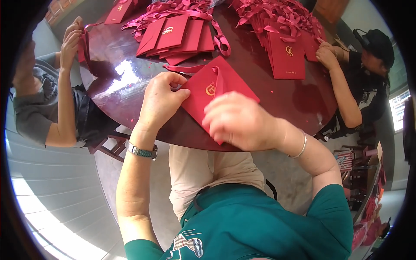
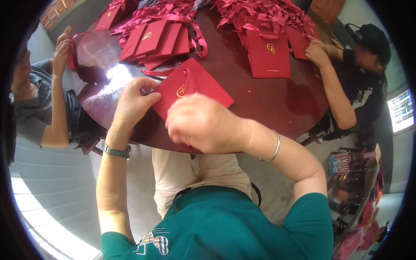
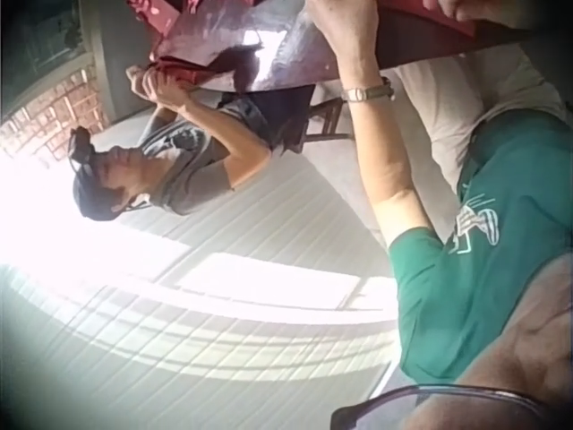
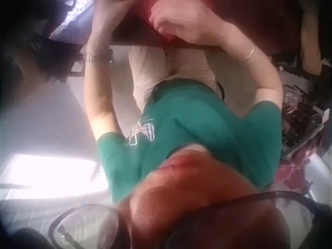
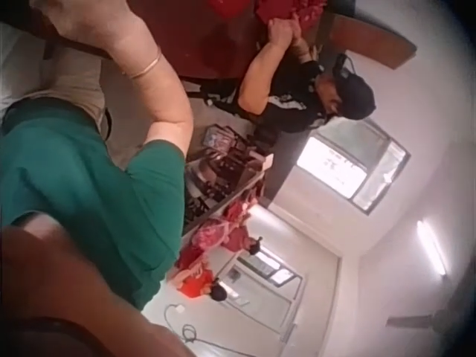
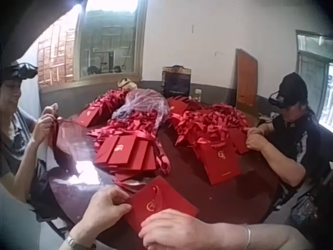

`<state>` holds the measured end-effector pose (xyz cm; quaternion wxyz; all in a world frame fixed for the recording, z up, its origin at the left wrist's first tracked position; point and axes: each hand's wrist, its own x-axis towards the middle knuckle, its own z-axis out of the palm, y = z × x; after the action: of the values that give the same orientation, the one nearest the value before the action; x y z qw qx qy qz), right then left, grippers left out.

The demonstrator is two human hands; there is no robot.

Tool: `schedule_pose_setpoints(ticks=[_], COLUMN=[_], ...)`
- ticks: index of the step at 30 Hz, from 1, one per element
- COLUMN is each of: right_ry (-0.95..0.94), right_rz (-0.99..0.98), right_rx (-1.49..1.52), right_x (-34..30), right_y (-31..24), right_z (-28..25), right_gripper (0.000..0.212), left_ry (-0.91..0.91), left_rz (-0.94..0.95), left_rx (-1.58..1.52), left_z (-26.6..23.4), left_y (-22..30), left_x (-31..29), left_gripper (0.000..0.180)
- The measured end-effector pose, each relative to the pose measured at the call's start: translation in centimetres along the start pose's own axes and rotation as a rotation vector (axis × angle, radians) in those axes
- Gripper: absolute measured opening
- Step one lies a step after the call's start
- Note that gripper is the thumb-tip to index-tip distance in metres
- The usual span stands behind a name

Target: The person assembles gift bags by threading ribbon handles into the slots of paper bags by hand and setting the finished bags on the table.

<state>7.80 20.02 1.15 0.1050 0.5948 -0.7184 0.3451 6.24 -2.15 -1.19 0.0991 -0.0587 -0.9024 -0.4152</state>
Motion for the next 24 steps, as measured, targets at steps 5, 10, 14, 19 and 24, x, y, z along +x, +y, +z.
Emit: schedule_pose_setpoints(ticks=[5, 10, 14, 19, 24], right_ry=[0.211, 0.165, 0.265, 0.372, 0.385], right_rz=[0.003, 0.055, 0.087, 0.061, 0.041], right_rx=[-0.466, -0.38, -0.339, -0.366, -0.365], right_x=[3.6, 3.3, 3.1, 3.0, 3.0], right_y=[4.9, 6.7, 6.8, 7.6, 7.9], right_z=[-1.0, -1.1, -2.0, -2.3, -2.5], right_gripper=[0.011, 0.011, 0.013, 0.015, 0.015], left_ry=[-0.008, -0.2, -0.306, -0.267, -0.361], left_rz=[-0.008, -0.192, -0.207, -0.224, -0.27], left_rx=[-0.142, -0.37, -0.644, -0.978, -1.02], left_z=[-0.7, -1.6, -0.9, 0.6, 1.0], left_y=[2.5, 4.2, 2.7, 3.0, 2.6], left_x=[0.1, 0.9, 1.5, 2.1, 3.4], left_gripper=[0.025, 0.024, 0.025, 0.025, 0.024])
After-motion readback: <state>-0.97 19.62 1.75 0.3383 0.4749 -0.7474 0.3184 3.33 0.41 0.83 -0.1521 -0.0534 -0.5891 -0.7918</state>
